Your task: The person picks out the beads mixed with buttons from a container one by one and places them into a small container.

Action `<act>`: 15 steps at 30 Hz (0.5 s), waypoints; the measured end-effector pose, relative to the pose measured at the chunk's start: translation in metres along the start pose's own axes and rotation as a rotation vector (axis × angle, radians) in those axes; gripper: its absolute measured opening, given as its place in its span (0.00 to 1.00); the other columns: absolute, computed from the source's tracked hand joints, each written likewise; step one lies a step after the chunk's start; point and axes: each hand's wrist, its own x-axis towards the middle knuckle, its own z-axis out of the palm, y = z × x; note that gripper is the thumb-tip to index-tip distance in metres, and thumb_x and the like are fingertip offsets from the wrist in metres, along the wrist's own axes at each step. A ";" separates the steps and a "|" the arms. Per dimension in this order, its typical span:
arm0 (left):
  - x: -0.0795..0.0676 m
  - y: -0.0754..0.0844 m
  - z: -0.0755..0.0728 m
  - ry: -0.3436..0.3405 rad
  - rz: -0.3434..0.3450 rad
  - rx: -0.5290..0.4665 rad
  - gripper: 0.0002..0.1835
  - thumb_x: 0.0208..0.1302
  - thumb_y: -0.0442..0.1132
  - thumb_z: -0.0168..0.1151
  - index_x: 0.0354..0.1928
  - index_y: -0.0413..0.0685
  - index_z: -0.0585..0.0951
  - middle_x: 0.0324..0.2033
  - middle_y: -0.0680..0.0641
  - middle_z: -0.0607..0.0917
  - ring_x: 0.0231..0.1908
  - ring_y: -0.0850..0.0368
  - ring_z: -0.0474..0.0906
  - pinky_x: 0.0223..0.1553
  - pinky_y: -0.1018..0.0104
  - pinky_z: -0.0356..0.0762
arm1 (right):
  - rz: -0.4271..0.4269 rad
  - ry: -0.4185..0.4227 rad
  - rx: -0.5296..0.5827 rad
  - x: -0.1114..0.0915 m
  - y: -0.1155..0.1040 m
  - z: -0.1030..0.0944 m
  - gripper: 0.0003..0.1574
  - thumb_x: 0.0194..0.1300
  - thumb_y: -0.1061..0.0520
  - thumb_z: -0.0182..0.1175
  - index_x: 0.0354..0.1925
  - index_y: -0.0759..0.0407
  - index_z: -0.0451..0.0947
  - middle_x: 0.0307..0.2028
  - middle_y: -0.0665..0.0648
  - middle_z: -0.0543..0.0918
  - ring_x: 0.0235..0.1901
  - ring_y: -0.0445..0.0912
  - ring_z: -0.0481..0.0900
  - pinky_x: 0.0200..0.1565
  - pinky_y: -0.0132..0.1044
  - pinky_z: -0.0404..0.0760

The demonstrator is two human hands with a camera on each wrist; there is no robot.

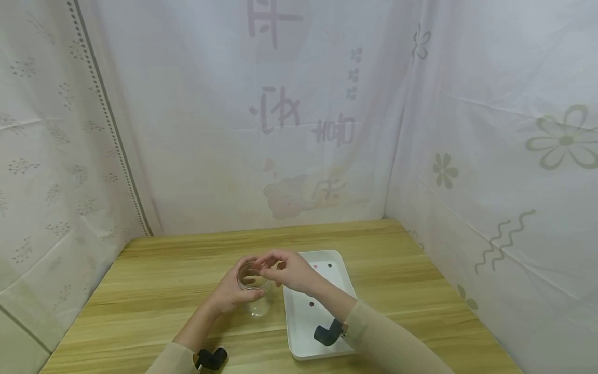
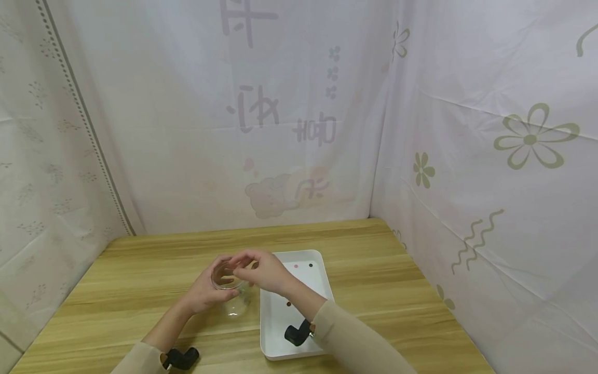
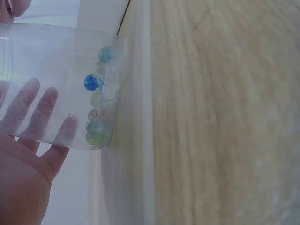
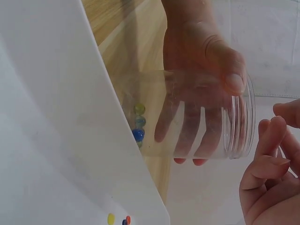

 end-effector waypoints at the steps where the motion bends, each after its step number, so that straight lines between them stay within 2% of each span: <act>1: 0.000 0.000 0.000 -0.001 0.004 -0.001 0.43 0.66 0.37 0.75 0.79 0.48 0.65 0.72 0.36 0.77 0.71 0.33 0.75 0.72 0.28 0.72 | 0.002 0.003 0.000 -0.001 0.000 -0.001 0.15 0.76 0.50 0.69 0.58 0.49 0.88 0.47 0.51 0.88 0.31 0.44 0.81 0.34 0.37 0.83; 8: -0.002 0.000 0.000 -0.009 0.032 -0.024 0.44 0.66 0.37 0.75 0.80 0.48 0.64 0.71 0.35 0.78 0.72 0.31 0.74 0.72 0.25 0.70 | 0.014 0.018 0.000 -0.006 0.003 -0.008 0.17 0.76 0.50 0.70 0.60 0.50 0.87 0.48 0.51 0.88 0.29 0.43 0.80 0.33 0.38 0.82; 15: -0.003 0.002 -0.006 -0.021 0.057 -0.003 0.58 0.63 0.36 0.80 0.87 0.43 0.52 0.76 0.30 0.74 0.77 0.25 0.67 0.73 0.21 0.65 | 0.019 0.034 -0.025 -0.010 0.004 -0.017 0.19 0.76 0.50 0.68 0.61 0.53 0.86 0.46 0.52 0.88 0.27 0.43 0.80 0.27 0.34 0.74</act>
